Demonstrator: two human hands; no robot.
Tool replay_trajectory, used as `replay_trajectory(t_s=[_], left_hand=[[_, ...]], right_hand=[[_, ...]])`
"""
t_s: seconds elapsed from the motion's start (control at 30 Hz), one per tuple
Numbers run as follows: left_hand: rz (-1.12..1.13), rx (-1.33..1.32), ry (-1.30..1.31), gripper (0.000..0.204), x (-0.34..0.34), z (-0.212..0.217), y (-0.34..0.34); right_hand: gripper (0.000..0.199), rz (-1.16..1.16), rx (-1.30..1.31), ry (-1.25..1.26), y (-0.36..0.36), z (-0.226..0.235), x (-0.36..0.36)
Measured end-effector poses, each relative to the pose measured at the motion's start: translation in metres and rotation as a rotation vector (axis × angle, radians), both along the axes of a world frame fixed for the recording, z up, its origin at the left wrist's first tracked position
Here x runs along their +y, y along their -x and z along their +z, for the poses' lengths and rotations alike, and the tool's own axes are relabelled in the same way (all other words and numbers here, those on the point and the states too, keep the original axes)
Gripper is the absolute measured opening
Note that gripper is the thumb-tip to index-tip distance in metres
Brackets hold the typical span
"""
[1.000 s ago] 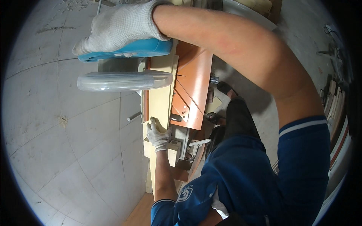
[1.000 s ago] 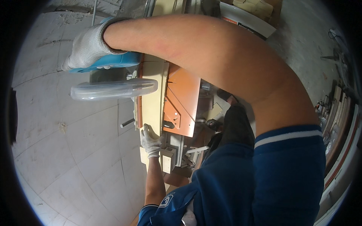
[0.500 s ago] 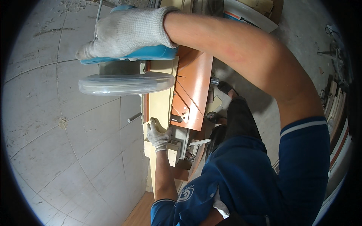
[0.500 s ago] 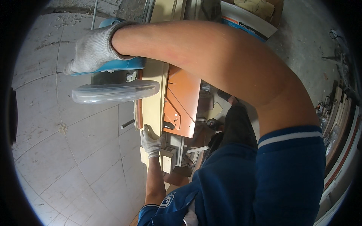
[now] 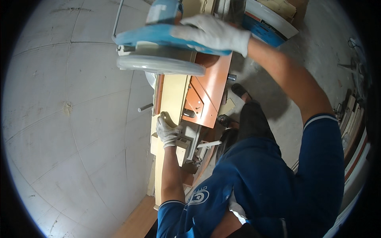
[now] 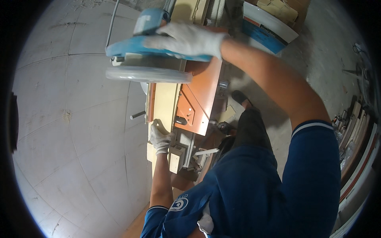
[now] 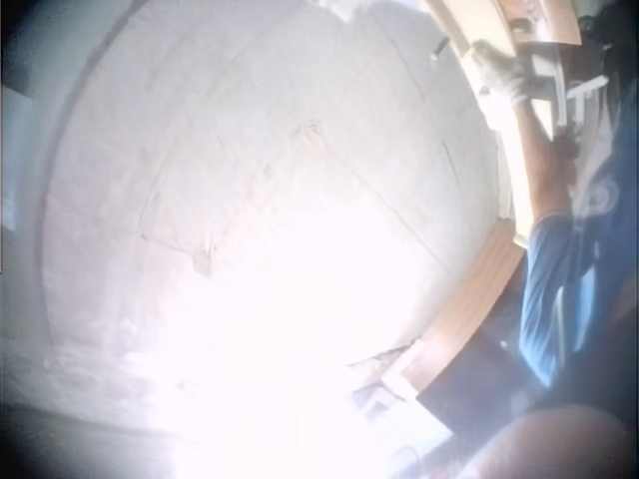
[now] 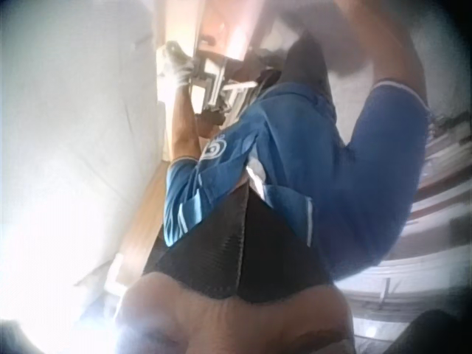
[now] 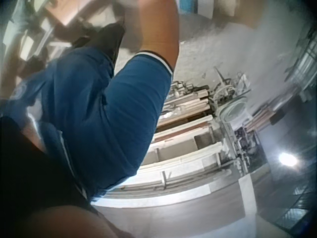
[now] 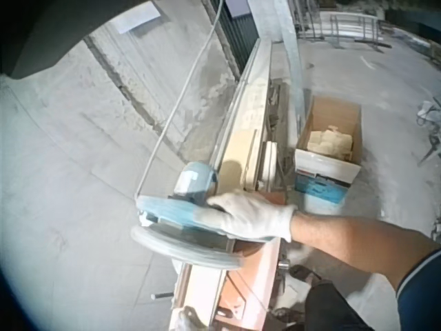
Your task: The person uses a miter saw to cut a light-colored wooden plank into smaller pieces. They position the wood, lower the saw blade to make cuts, and then remove the cut pieces, placing them aside.
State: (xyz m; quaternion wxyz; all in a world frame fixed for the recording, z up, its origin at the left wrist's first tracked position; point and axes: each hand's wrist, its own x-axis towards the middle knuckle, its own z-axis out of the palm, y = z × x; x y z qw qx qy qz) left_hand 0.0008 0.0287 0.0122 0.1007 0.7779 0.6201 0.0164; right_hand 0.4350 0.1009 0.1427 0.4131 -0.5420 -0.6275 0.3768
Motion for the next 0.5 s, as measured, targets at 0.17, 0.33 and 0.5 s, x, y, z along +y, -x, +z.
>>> replay_trajectory(t_s=[0.17,0.33,0.5], left_hand=[[-0.03,0.059,0.015,0.11,-0.003,0.008,0.008],[0.002,0.282,0.19,0.138,-0.028,0.033,0.025],[0.037,0.163,0.236,0.124,-0.024,0.036,0.032]], right_hand=[[0.069,0.022,-0.123,-0.016,0.025,0.121,0.051],[0.067,0.023,-0.157,-0.016,0.044,0.165,0.063],[0.066,0.058,-0.113,0.035,0.044,0.156,0.058]])
